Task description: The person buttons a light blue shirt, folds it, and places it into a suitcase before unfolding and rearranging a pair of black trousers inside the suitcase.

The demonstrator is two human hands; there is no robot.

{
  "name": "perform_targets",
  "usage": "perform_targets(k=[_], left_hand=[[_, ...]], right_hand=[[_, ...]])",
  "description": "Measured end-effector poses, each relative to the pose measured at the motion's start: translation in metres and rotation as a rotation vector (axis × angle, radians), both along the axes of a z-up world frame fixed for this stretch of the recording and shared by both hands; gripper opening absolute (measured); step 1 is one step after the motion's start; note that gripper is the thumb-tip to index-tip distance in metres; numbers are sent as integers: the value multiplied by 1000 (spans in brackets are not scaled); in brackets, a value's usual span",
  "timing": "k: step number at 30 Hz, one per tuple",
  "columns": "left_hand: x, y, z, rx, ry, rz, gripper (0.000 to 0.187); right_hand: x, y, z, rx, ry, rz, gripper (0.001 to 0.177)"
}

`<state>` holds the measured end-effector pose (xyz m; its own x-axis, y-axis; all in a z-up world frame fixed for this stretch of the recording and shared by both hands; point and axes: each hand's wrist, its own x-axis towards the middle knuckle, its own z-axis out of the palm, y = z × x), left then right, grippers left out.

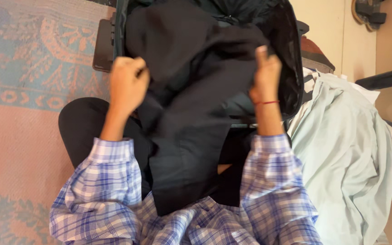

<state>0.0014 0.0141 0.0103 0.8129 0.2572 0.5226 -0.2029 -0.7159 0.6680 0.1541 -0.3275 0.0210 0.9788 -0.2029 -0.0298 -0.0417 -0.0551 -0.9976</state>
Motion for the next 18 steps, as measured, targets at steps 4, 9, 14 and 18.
perform_targets(k=[4, 9, 14, 18], left_hand=[[3, 47, 31, -315, -68, 13, 41], [1, 81, 50, -1088, 59, 35, 38], [10, 56, 11, -6, -29, 445, 48], [-14, 41, -11, 252, 243, 395, 51]], right_hand=[[4, -69, 69, -31, -242, 66, 28], [-6, -126, 102, -833, -460, -138, 46], [-26, -142, 49, -1404, -546, -125, 64], [-67, -137, -5, -1321, -347, -116, 56]])
